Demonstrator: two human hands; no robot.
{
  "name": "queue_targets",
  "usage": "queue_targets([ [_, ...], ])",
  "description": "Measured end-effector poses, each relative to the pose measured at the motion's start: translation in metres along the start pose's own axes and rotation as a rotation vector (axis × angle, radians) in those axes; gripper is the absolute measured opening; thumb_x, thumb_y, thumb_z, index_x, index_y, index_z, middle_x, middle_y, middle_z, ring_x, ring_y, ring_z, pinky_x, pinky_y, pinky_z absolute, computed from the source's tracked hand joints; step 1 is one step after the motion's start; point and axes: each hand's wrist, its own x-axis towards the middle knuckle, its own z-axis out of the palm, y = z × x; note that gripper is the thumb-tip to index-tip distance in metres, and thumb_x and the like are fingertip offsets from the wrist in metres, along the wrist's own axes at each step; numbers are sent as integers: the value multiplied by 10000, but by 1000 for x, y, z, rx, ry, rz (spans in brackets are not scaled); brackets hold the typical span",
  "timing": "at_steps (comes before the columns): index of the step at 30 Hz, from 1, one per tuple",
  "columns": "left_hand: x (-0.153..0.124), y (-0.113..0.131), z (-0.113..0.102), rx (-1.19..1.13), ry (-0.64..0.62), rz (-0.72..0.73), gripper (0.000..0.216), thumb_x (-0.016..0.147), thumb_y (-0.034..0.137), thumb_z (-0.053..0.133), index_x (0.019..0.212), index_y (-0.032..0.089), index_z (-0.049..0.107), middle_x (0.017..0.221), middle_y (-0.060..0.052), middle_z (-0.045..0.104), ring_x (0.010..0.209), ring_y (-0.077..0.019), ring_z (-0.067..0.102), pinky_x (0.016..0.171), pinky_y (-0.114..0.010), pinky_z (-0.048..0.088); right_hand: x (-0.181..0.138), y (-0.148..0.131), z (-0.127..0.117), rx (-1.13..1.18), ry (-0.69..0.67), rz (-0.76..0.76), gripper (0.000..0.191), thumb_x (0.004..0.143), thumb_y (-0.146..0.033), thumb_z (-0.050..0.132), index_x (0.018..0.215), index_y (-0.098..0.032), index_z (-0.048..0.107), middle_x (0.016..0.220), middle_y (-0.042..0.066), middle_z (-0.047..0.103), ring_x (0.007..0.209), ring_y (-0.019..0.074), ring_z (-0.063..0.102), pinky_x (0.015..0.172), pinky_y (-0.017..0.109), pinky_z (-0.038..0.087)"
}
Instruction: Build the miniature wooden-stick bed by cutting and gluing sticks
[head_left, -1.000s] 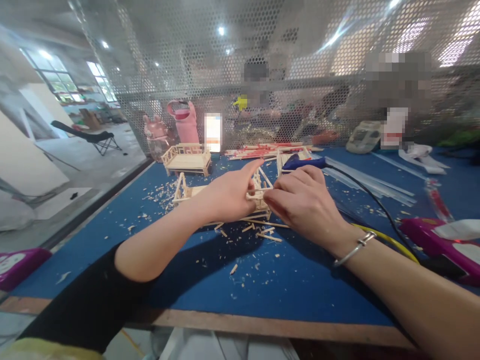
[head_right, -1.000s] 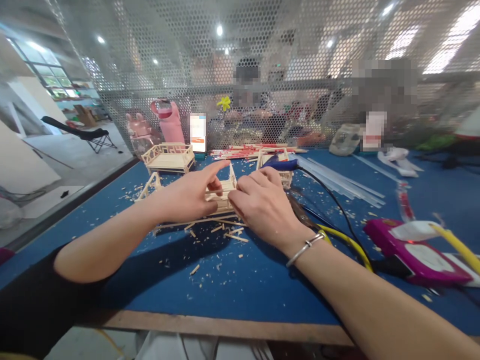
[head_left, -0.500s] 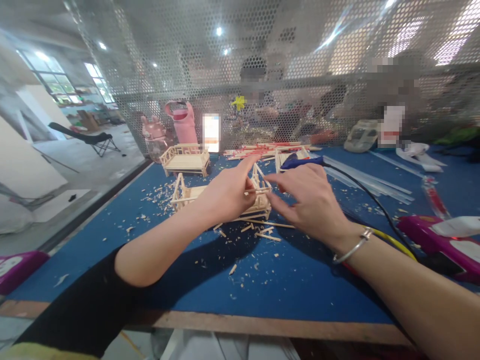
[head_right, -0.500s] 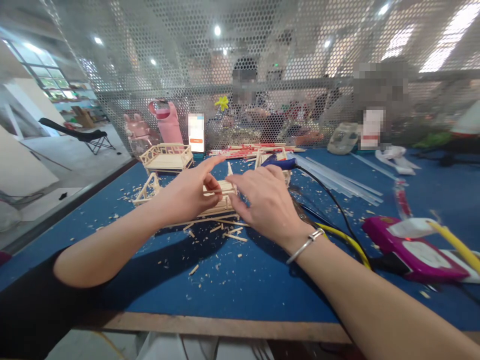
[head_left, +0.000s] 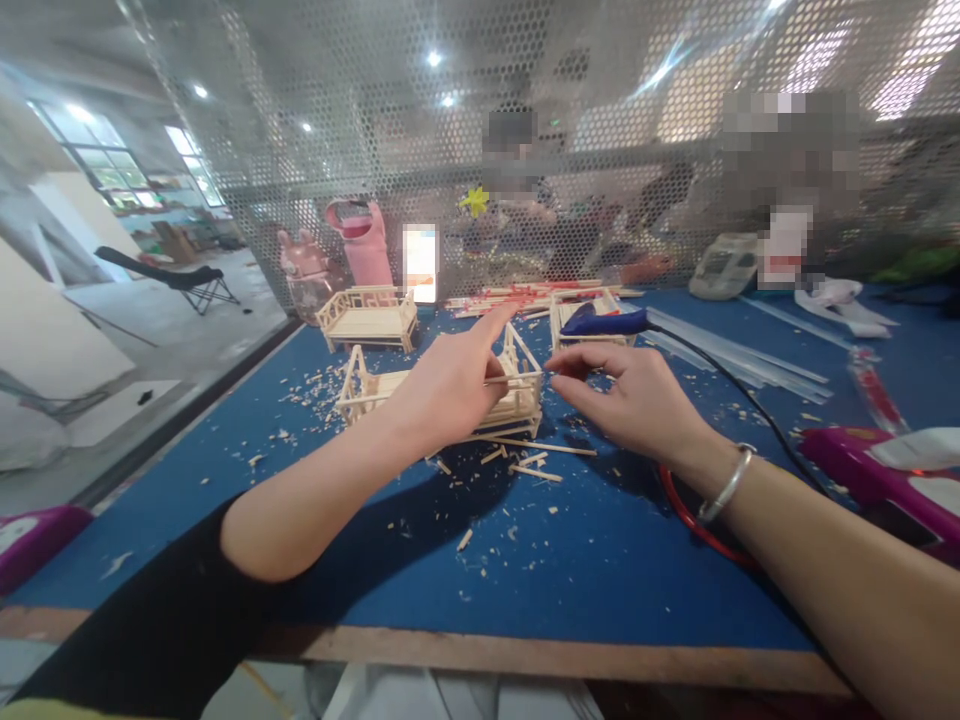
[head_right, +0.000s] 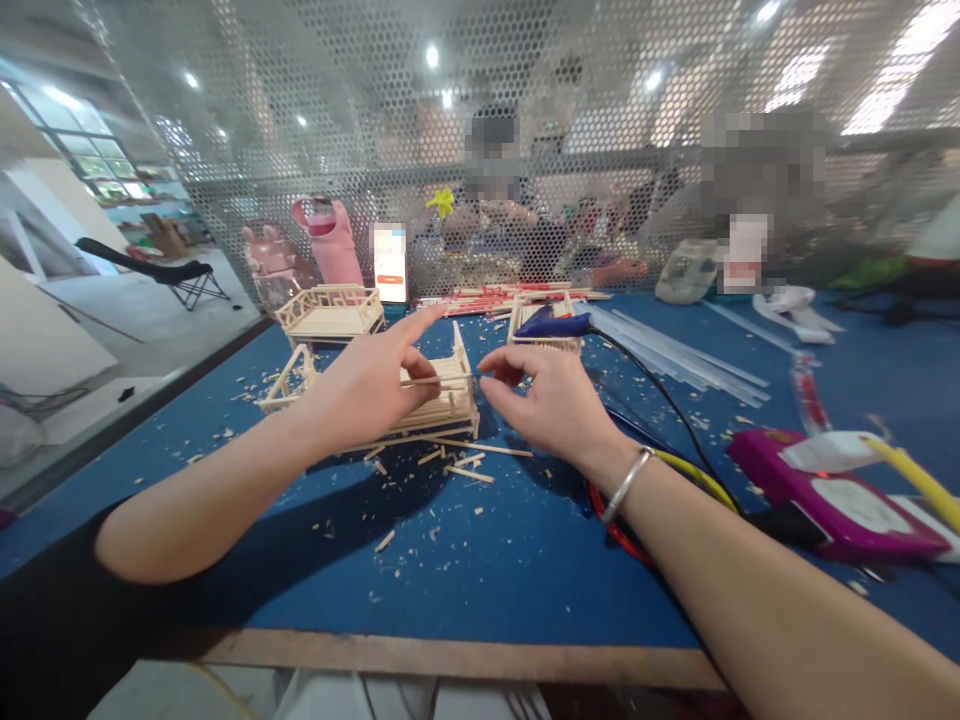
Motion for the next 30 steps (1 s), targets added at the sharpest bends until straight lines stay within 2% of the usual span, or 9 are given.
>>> queue_targets([
  [3,0,-1,0,6,-7,12,744,711,112,556,1388,209,266,757,0,694,736,-191,639,647,-290,446,-1,-1,1,2,-60,-24,135,723,-231,537,723,-198,669,686,17,679,643,162,607,598,285,471],
  [10,-1,-2,3,9,-9,59,736,724,125,551,1394,213,259,773,-18,702,771,-219,647,649,-304,448,-2,-1,2,-7,-94,-42,158,731,-202,530,753,-191,687,699,20,689,641,155,610,618,282,470],
  [18,-2,-1,3,72,-11,71,734,741,131,539,1404,194,233,810,-21,709,805,-207,652,675,-287,449,-1,-2,2,-70,-73,-120,189,759,-189,505,744,-190,693,731,33,710,679,167,634,627,277,473],
  [30,-3,2,-4,118,-123,56,748,776,169,491,1429,182,125,876,-41,693,845,-195,630,737,-289,447,-1,-4,0,-101,-67,-175,208,748,-174,487,758,-181,695,730,34,713,679,160,635,644,270,473],
])
